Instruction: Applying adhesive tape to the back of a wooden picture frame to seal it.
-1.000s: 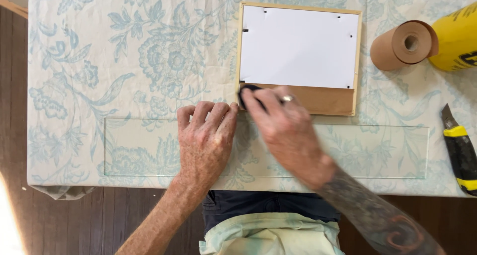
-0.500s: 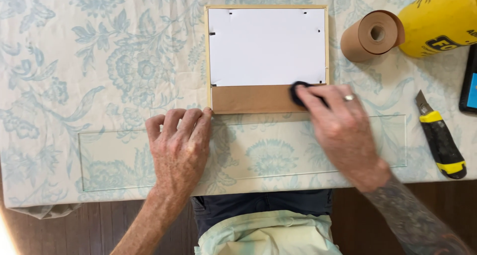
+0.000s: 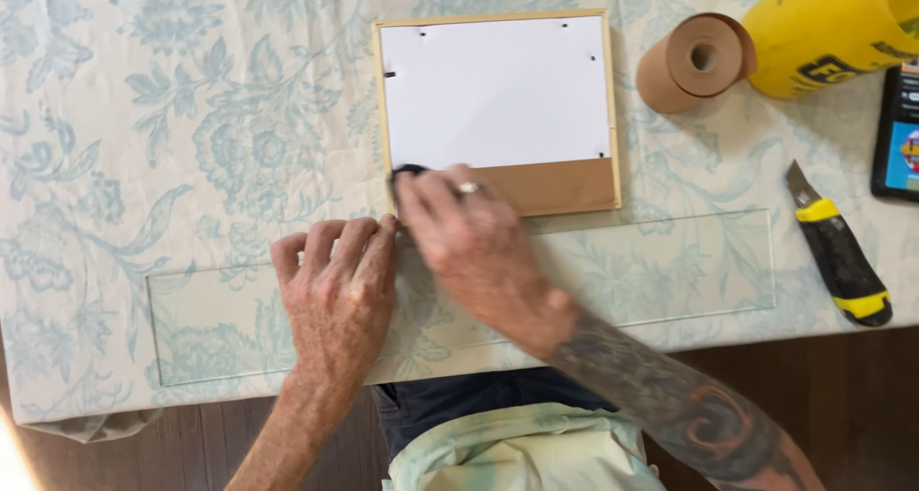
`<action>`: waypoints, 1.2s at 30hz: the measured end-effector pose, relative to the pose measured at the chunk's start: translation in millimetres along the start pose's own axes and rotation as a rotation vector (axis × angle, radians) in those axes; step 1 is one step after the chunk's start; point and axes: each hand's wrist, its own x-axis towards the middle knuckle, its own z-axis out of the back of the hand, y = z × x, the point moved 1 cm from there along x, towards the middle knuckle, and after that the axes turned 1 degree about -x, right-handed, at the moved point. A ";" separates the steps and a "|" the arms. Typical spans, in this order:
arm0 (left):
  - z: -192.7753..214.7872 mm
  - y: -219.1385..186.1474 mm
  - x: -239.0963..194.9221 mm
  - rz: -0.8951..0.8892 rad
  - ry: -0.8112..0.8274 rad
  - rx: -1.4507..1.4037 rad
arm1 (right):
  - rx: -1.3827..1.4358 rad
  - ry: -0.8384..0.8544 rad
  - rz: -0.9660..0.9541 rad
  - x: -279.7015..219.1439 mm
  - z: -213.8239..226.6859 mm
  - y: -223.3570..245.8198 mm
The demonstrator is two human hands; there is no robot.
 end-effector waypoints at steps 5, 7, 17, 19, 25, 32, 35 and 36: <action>-0.4 0.6 -0.6 -0.019 0.031 0.098 | 0.262 -0.033 0.033 -12.7 -2.0 -19.4; -2.1 0.4 -2.4 -0.017 0.030 0.090 | 0.272 0.002 0.011 -36.0 -1.0 -46.5; -5.2 4.4 -5.5 0.022 0.030 -0.008 | 0.082 -0.043 -0.135 -87.5 -6.0 -94.5; -4.8 4.4 -4.1 0.019 0.026 -0.027 | 0.103 -0.041 -0.103 -76.6 -3.9 -73.9; -3.5 4.9 -4.6 0.023 0.010 -0.017 | 0.055 -0.005 0.064 -12.8 1.3 -9.3; 3.0 2.0 0.1 -0.013 0.038 0.040 | 0.260 -0.095 0.057 -6.1 17.8 -14.1; -3.5 2.9 -4.1 -0.003 0.017 0.060 | 0.334 -0.008 0.035 -51.9 -0.4 -43.9; -3.5 3.7 -4.8 -0.004 0.019 0.060 | 0.336 -0.007 0.033 -62.1 -0.3 -55.1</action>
